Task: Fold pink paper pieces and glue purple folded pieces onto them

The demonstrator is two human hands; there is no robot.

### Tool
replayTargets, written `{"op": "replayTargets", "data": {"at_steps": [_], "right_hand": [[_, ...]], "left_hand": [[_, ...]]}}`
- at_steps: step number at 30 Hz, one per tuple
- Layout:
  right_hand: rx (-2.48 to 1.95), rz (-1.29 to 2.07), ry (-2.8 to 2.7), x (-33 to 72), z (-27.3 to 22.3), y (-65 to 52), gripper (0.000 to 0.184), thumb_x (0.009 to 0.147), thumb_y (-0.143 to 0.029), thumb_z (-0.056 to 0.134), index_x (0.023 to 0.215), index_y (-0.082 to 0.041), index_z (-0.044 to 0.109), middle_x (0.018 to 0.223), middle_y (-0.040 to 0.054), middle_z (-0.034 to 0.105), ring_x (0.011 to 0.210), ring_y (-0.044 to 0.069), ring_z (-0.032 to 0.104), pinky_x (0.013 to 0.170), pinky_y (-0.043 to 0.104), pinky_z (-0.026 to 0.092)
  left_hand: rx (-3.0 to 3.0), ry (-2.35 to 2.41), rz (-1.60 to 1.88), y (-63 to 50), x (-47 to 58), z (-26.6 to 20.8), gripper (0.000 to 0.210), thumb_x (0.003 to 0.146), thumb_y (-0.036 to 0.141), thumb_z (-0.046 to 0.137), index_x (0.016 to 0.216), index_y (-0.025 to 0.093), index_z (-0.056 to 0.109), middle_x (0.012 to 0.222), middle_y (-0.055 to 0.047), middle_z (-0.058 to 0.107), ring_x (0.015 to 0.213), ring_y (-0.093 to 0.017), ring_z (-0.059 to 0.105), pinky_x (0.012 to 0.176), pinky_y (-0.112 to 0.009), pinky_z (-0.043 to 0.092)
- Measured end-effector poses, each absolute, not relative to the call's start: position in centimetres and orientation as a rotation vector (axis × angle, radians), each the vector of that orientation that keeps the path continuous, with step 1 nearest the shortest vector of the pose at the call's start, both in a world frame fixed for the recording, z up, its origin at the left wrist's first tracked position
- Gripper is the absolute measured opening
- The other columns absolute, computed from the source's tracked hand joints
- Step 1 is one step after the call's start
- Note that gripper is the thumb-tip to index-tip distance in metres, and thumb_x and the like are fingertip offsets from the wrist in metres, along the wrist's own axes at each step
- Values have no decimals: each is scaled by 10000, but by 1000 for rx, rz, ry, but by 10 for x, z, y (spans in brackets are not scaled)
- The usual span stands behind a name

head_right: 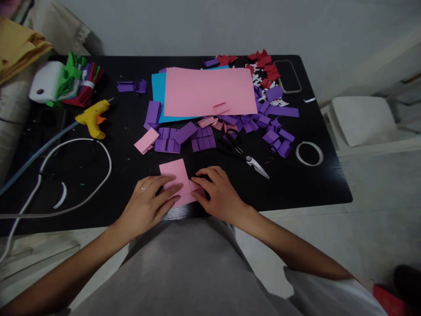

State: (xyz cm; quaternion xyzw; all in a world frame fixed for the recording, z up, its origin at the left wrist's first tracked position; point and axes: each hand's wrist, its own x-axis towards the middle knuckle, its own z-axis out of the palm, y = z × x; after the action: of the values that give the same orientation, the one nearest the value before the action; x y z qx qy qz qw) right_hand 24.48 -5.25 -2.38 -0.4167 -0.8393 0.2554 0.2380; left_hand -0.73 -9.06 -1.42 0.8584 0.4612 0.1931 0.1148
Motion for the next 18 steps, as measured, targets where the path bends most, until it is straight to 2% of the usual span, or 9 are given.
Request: {"op": "replayTargets", "data": {"at_steps": [6,10,13,15,18], "right_hand": [[-1146,723,-2269,238,-25,-49,172,948,-191,710,1116,-192,748,1212,122,702,1149,298,596,1002,534,541],[-1129,815,-2151,236,-19,-44,162,992,-242,668,1134,-206,739,1155,108,730,1112,267,653,986,490,559],[-1122,1057,-1937,235,-2,-34,244,977,-309,699,1205,-223,720,1174,94,742,1084,233,700,953,423,591],[-1077,1316,-1750,233,14,-23,271,968,-375,712,1193,-224,733,1166,81,764,1064,219,726,921,381,610],[-937,1654,-1520,228,38,-3,353,1013,-508,624,1172,-222,757,1203,84,776,1128,228,737,987,397,602]], "left_hand": [[2527,1366,655,-87,-10,-18,333,983,315,696,1256,126,685,1207,-155,732,1146,-305,684,946,-449,537],[2589,1266,742,-83,-18,-14,194,981,187,673,1167,144,709,1112,-94,784,997,-237,734,911,-387,557],[2396,1301,855,-72,-24,5,137,991,179,648,1095,149,731,1027,-71,800,897,-197,745,860,-339,569],[2138,1335,862,-61,-26,24,148,1006,240,634,1048,163,753,1012,-61,802,871,-174,746,801,-290,573],[1808,1368,700,-43,-29,50,234,994,374,645,962,194,791,906,-26,800,767,-157,720,672,-249,544]]}}
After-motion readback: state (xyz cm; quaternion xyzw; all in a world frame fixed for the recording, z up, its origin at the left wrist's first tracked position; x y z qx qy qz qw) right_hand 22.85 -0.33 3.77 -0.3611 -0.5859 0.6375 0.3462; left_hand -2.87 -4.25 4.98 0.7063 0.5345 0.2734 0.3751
